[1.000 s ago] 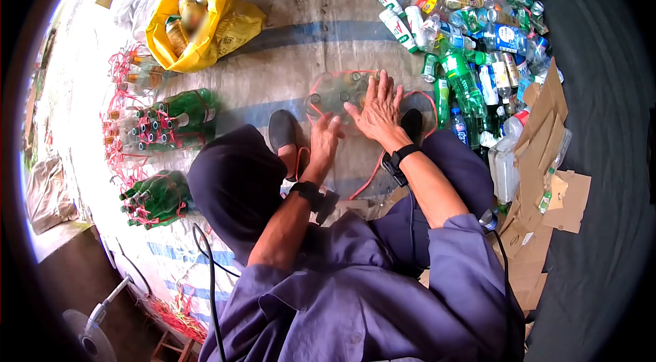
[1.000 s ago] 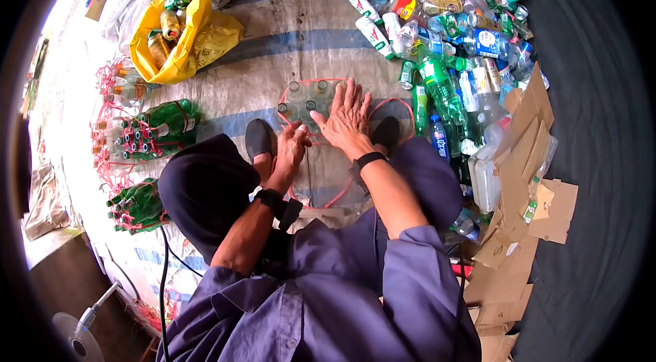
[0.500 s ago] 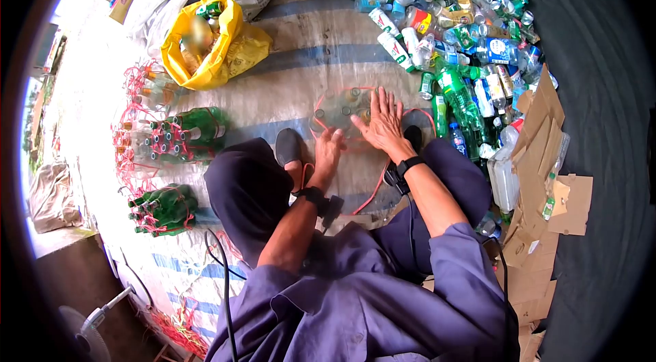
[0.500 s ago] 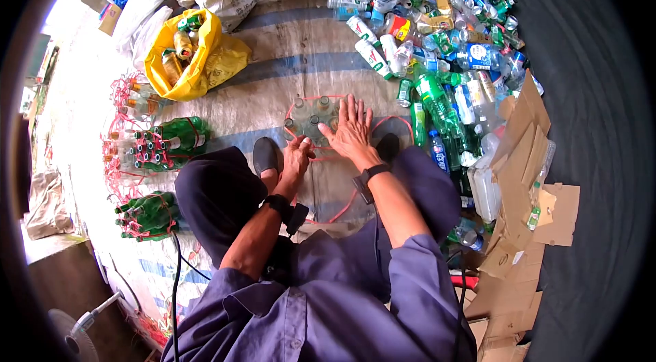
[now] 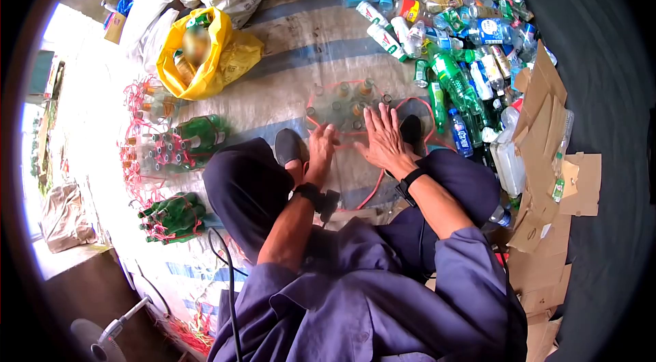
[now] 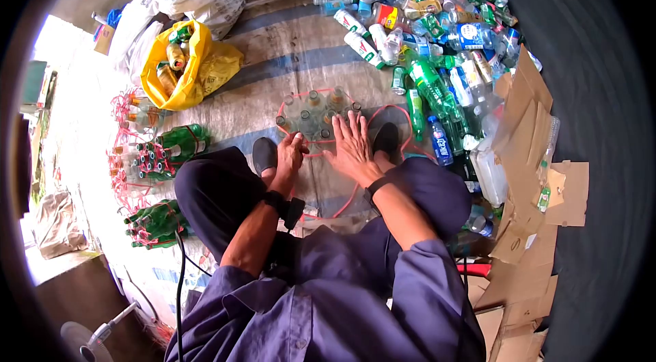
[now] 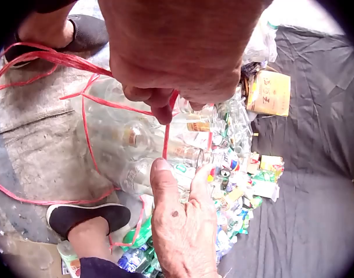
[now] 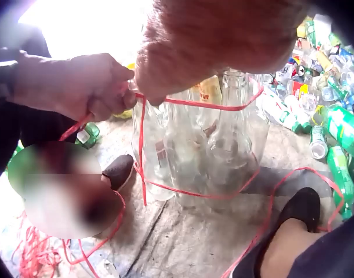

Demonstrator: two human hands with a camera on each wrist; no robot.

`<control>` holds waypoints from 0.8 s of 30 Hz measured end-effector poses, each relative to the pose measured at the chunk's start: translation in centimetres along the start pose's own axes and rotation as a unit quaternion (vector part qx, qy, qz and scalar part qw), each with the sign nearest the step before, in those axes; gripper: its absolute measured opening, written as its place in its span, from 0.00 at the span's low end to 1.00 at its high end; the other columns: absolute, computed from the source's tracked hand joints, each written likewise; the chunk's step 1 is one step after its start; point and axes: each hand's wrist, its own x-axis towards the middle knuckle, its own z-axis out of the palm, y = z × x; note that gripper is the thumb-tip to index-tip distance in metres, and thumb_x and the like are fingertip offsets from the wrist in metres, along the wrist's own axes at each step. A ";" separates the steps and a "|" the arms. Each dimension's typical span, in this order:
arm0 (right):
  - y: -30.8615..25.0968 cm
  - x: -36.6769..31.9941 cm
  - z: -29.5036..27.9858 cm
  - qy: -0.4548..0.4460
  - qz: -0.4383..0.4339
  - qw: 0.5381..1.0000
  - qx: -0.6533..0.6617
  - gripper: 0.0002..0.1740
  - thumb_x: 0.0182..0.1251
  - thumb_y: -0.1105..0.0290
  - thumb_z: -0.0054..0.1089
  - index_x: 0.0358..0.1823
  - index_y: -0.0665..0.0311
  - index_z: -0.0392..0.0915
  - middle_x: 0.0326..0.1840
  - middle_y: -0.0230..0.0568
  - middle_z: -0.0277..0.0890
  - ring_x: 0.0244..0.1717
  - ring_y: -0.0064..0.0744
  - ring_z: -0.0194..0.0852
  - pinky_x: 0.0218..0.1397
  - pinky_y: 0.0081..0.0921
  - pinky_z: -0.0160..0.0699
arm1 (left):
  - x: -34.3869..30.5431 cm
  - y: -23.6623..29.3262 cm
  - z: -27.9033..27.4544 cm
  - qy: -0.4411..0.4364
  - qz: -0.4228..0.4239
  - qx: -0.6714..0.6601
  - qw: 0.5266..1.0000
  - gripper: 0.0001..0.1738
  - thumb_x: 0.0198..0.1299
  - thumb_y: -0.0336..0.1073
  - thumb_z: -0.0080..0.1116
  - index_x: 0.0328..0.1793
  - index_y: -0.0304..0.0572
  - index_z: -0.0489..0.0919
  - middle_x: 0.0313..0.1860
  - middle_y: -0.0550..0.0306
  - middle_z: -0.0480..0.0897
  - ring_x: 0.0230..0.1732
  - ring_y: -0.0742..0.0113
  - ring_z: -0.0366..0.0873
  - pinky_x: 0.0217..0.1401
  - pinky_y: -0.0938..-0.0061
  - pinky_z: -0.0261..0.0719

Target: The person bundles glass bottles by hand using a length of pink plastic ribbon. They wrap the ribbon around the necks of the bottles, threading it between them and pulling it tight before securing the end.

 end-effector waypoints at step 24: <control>-4.1 -2.8 2.1 0.004 -0.004 1.000 -0.016 0.44 0.57 0.72 0.53 0.78 0.63 0.50 0.80 0.64 0.43 0.79 0.75 0.33 0.75 0.71 0.30 | -0.3 0.7 -0.1 -0.030 0.002 -0.032 0.999 0.24 0.67 0.52 0.54 0.49 0.35 0.74 0.25 0.50 0.81 0.10 0.77 0.61 0.13 0.77 0.55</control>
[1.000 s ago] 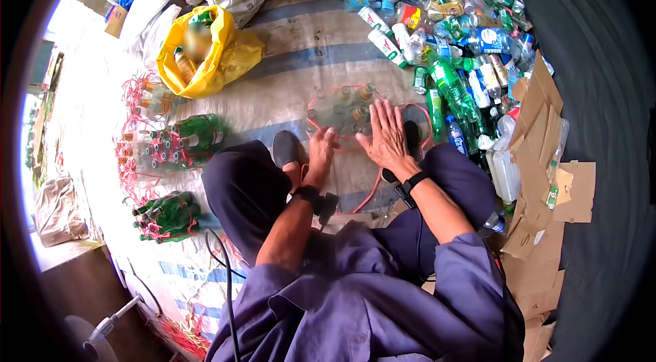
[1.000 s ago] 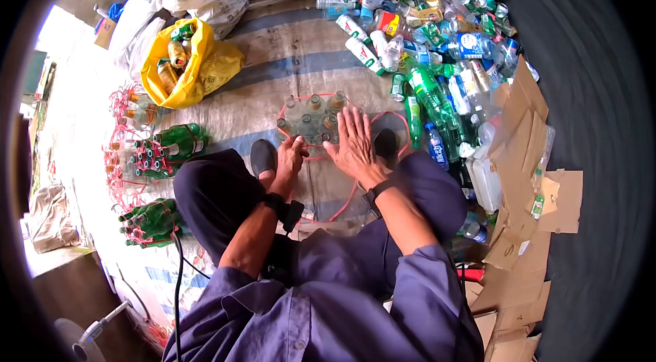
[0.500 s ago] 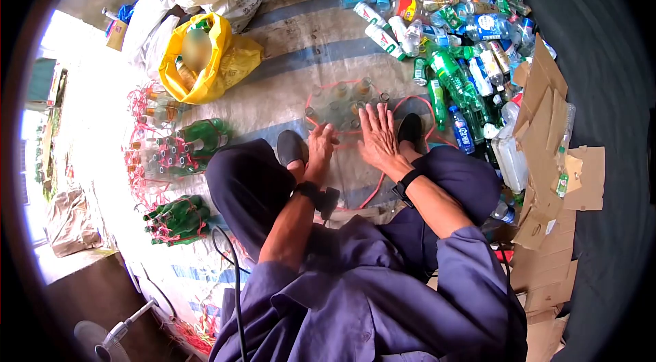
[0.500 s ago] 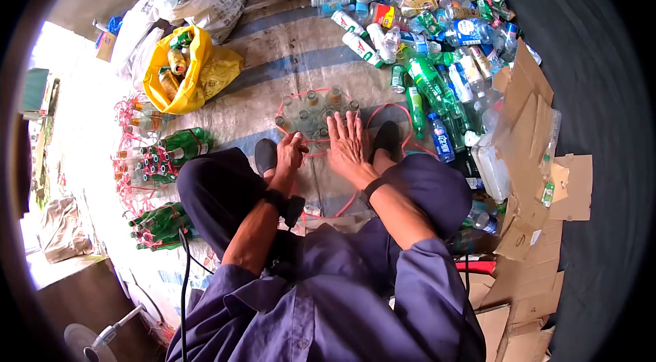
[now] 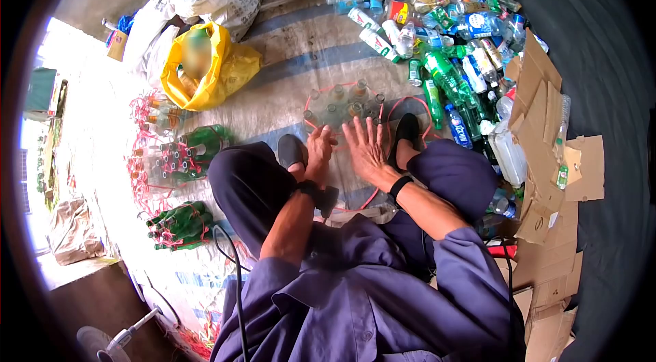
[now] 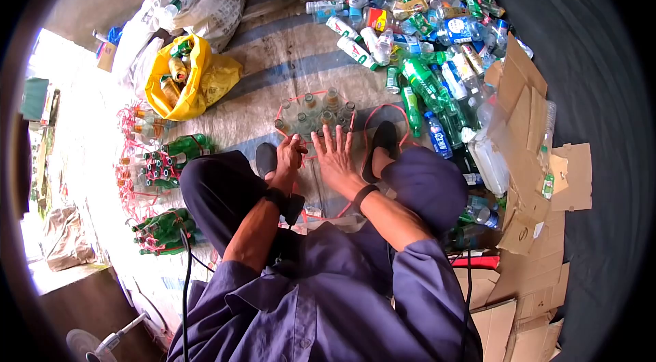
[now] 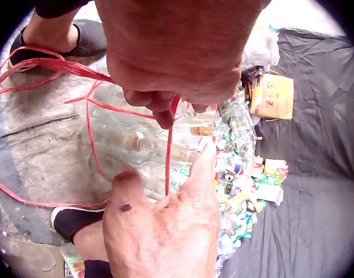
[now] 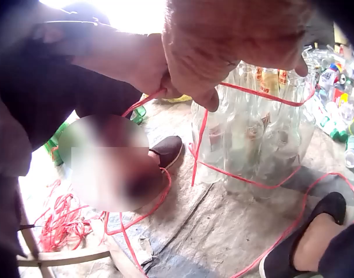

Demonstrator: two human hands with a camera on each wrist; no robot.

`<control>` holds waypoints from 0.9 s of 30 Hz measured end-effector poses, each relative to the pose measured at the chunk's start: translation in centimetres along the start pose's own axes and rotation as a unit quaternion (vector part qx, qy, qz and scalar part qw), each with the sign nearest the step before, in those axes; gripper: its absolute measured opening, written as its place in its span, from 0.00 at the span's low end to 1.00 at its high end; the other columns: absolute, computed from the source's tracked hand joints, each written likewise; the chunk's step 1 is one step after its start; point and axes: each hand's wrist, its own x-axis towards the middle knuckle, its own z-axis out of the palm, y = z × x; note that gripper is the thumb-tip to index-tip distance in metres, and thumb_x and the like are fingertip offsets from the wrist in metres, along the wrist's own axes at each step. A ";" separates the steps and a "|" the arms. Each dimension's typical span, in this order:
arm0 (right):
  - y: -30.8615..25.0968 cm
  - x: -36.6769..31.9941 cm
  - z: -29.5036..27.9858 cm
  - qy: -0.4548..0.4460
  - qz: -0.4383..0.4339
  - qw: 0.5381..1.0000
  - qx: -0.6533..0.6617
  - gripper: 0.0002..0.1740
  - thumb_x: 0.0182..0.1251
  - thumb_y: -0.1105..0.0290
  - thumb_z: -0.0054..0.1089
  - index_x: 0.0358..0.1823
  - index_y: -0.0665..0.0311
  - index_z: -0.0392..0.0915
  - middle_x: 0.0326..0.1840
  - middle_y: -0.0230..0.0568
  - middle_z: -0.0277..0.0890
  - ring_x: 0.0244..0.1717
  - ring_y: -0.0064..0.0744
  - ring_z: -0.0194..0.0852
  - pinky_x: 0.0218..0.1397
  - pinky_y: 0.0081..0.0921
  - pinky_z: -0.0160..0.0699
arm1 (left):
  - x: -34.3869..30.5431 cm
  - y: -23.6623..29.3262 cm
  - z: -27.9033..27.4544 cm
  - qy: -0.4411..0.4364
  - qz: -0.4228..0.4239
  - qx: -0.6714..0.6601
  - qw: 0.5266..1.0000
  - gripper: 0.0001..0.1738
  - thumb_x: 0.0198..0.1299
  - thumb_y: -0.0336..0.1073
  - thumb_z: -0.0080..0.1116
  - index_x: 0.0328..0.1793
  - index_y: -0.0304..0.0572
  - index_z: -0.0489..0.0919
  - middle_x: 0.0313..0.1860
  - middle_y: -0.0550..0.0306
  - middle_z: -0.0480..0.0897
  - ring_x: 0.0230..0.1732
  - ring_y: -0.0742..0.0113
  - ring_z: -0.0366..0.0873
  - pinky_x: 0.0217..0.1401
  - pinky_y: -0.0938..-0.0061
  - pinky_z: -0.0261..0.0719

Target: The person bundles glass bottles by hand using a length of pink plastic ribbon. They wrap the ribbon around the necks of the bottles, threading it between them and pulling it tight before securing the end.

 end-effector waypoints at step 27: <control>-1.4 0.3 0.8 0.006 0.010 1.000 -0.018 0.42 0.62 0.66 0.54 0.80 0.47 0.52 0.79 0.72 0.36 0.76 0.73 0.44 0.73 0.76 0.29 | 0.1 0.3 -0.4 -0.011 -0.067 -0.016 0.998 0.29 0.68 0.50 0.55 0.60 0.28 0.74 0.24 0.60 0.80 0.24 0.72 0.74 0.28 0.78 0.68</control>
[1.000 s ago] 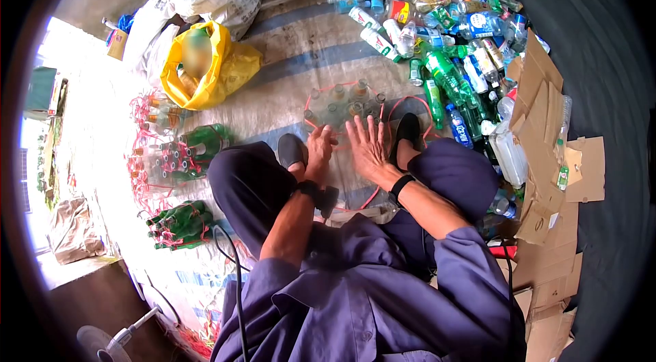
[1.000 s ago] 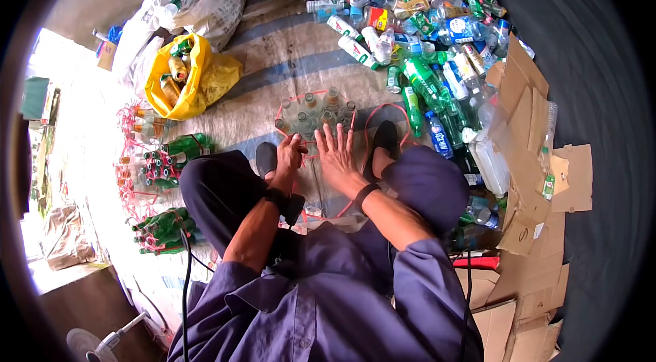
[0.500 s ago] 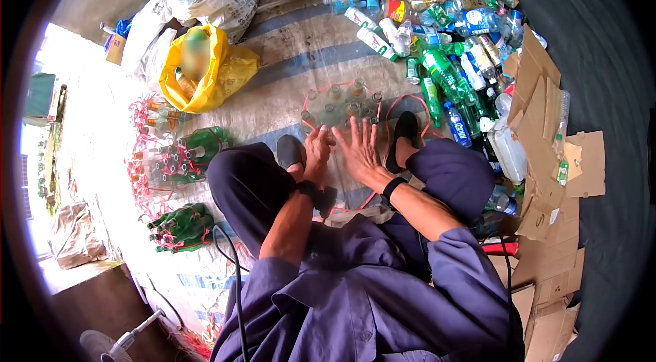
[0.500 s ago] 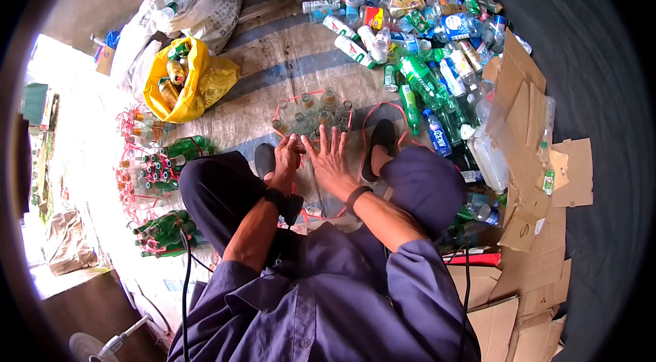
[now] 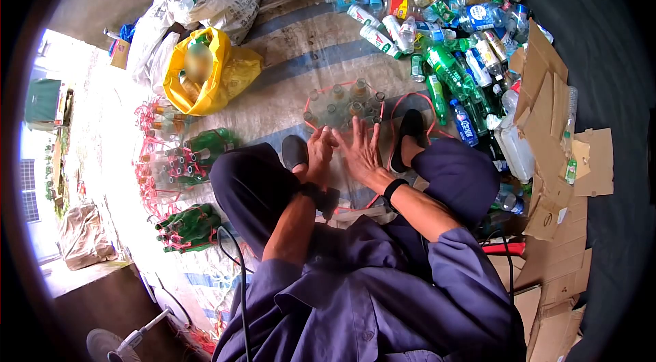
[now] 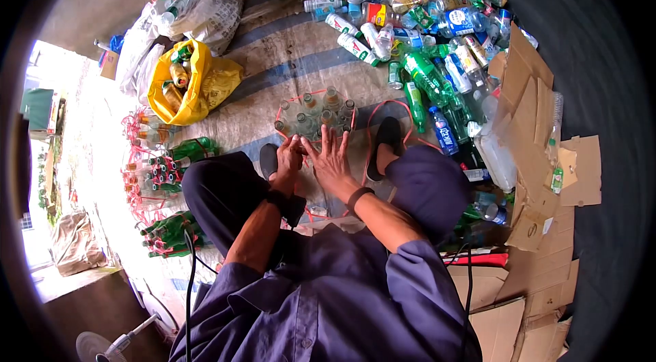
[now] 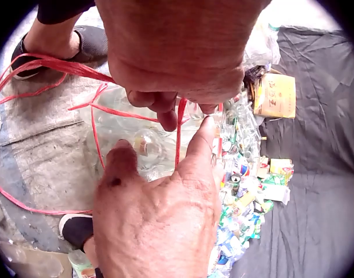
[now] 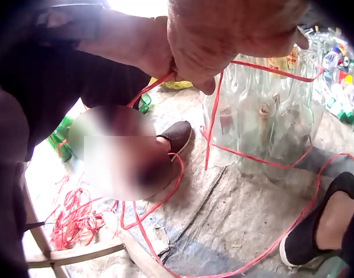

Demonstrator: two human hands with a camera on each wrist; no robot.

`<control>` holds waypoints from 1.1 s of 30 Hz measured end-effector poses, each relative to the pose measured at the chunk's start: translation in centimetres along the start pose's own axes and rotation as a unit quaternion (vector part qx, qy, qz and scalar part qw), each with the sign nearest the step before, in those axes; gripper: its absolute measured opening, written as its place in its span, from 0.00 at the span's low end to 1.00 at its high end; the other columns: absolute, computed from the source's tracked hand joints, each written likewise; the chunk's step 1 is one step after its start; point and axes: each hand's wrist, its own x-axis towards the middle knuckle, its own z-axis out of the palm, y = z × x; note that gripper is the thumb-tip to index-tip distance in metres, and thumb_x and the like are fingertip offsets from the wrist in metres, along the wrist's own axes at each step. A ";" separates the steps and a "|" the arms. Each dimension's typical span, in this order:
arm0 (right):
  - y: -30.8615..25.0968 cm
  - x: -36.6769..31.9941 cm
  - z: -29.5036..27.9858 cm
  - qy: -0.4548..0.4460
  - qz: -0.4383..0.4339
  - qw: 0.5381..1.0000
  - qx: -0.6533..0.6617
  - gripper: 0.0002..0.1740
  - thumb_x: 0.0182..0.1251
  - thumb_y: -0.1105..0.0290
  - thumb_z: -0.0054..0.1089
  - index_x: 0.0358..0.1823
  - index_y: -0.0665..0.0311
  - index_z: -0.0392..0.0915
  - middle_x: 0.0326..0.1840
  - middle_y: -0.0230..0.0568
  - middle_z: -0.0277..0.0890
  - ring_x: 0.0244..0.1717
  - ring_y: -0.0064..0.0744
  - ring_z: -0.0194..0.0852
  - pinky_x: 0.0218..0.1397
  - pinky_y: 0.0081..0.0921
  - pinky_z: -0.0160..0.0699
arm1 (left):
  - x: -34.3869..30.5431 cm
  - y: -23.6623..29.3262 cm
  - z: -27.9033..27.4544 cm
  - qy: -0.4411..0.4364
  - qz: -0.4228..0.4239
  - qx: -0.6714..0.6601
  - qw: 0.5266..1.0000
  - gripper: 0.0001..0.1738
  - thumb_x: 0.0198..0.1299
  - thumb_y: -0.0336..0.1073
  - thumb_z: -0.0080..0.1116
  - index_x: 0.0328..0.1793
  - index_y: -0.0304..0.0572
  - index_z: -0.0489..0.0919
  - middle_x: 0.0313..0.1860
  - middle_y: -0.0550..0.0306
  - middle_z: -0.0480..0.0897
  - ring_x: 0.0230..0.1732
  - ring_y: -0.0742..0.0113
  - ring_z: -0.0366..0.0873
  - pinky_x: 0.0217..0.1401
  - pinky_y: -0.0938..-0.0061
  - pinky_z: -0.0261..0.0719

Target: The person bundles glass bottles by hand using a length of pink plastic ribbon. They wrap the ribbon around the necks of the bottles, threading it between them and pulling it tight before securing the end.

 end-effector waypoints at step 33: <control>0.3 1.8 -1.7 0.013 0.075 0.993 0.089 0.42 0.57 0.65 0.60 0.76 0.54 0.58 0.80 0.58 0.44 0.77 0.68 0.44 0.73 0.69 0.40 | 0.5 -1.0 -0.7 0.008 0.022 0.068 0.997 0.35 0.66 0.54 0.54 0.61 0.22 0.74 0.27 0.51 0.84 0.32 0.66 0.80 0.35 0.74 0.75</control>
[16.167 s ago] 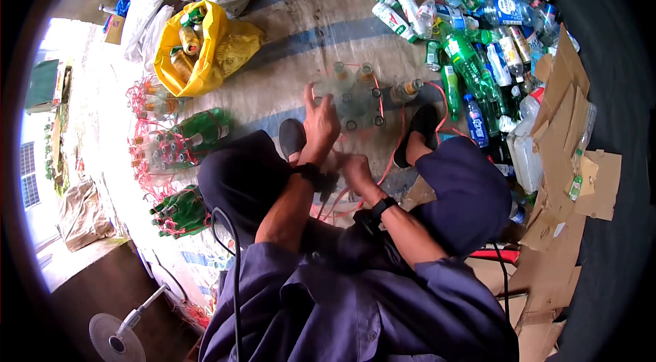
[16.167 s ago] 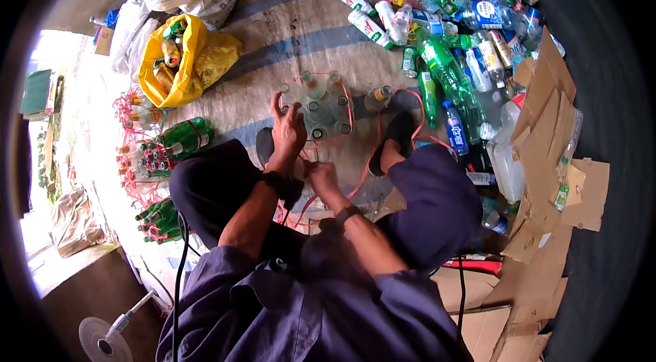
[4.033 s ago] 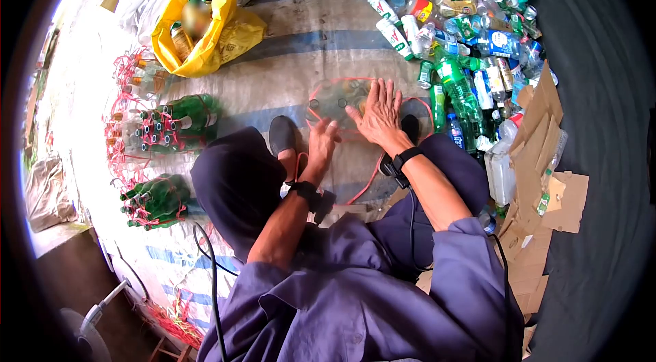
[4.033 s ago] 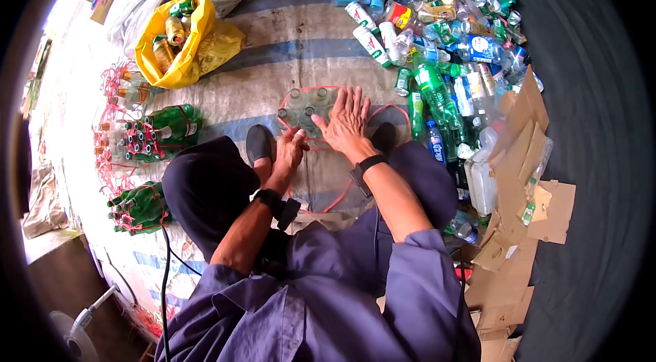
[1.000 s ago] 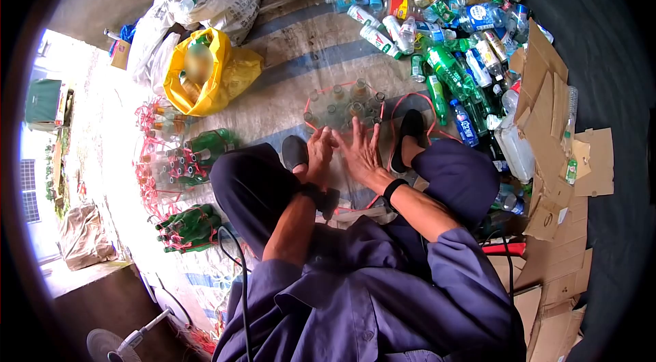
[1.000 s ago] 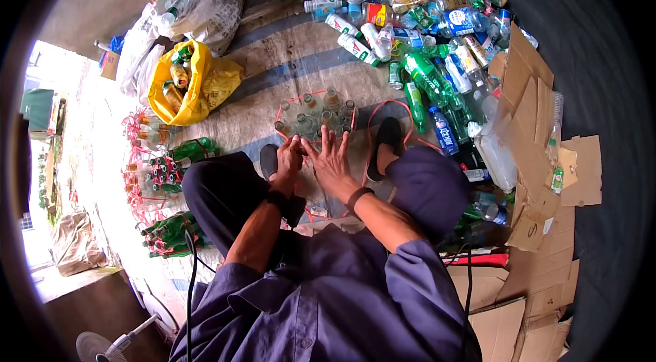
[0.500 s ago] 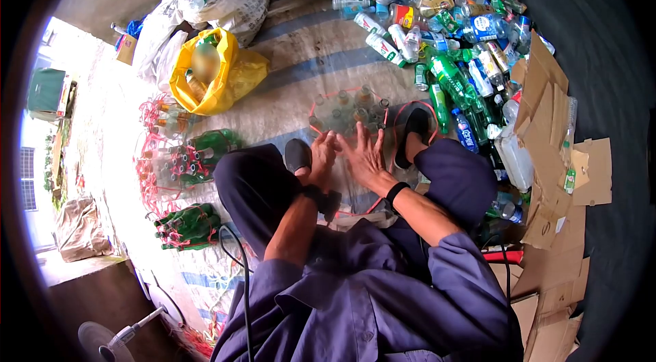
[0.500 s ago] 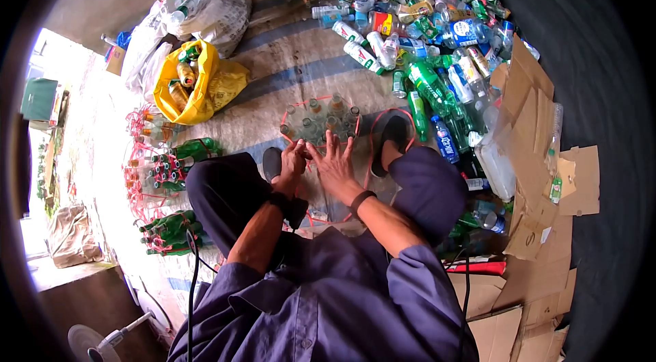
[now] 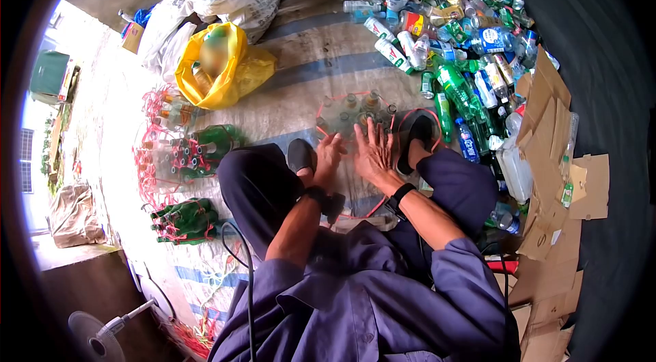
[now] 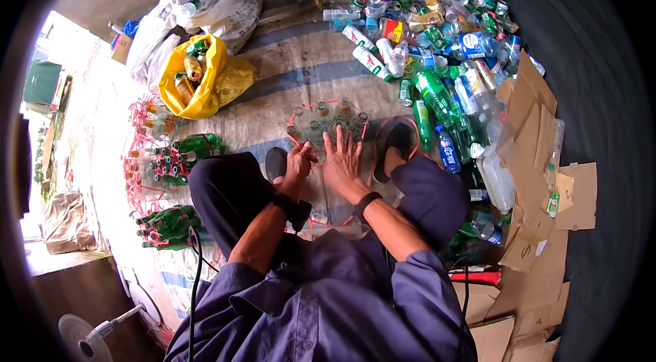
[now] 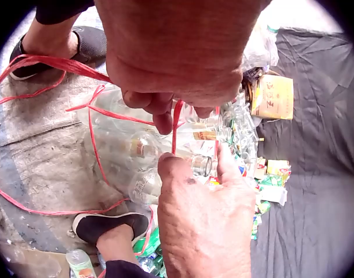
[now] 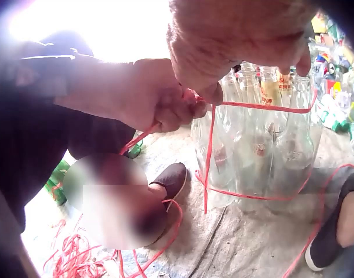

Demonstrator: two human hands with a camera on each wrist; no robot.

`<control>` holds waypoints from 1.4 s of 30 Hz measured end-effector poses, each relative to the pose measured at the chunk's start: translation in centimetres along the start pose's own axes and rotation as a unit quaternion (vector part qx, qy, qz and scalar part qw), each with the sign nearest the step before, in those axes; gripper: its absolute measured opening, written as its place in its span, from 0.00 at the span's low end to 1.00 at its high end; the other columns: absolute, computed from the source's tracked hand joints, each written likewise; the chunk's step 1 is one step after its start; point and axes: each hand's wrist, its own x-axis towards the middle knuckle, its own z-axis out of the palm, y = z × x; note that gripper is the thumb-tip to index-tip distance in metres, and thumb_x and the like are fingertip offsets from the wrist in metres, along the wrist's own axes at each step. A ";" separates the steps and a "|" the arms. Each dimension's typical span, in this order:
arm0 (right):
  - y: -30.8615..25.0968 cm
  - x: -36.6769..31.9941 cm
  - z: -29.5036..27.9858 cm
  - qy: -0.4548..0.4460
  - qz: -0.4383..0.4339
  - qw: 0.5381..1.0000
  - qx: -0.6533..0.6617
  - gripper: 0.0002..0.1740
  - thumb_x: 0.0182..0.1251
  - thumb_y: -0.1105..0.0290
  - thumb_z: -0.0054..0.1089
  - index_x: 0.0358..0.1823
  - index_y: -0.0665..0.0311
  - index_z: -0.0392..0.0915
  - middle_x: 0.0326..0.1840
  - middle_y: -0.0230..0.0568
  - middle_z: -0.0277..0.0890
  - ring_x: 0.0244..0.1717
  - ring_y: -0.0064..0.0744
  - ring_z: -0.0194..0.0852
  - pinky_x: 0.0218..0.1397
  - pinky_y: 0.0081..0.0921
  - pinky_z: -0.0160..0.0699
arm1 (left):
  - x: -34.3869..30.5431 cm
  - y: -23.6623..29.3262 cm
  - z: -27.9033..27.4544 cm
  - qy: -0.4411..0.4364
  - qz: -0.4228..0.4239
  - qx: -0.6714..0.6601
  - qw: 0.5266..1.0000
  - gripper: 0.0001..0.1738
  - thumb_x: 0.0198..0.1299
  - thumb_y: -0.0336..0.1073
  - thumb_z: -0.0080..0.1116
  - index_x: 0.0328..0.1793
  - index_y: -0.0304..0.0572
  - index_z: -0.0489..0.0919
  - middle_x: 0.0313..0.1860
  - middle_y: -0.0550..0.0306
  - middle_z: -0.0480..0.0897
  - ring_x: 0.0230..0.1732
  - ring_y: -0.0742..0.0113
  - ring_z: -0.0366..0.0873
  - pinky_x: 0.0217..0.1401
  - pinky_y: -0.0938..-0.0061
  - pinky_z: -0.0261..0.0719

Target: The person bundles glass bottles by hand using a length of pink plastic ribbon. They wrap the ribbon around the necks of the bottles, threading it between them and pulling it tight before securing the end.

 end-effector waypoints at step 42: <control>1.8 -3.1 9.1 -0.047 0.012 0.900 0.434 0.17 0.67 0.63 0.47 0.47 0.69 0.76 0.38 0.54 0.79 0.35 0.37 0.81 0.35 0.37 0.74 | -2.1 2.5 1.4 0.020 -0.096 -0.109 0.989 0.30 0.66 0.55 0.55 0.63 0.39 0.71 0.38 0.54 0.81 0.33 0.65 0.79 0.34 0.68 0.77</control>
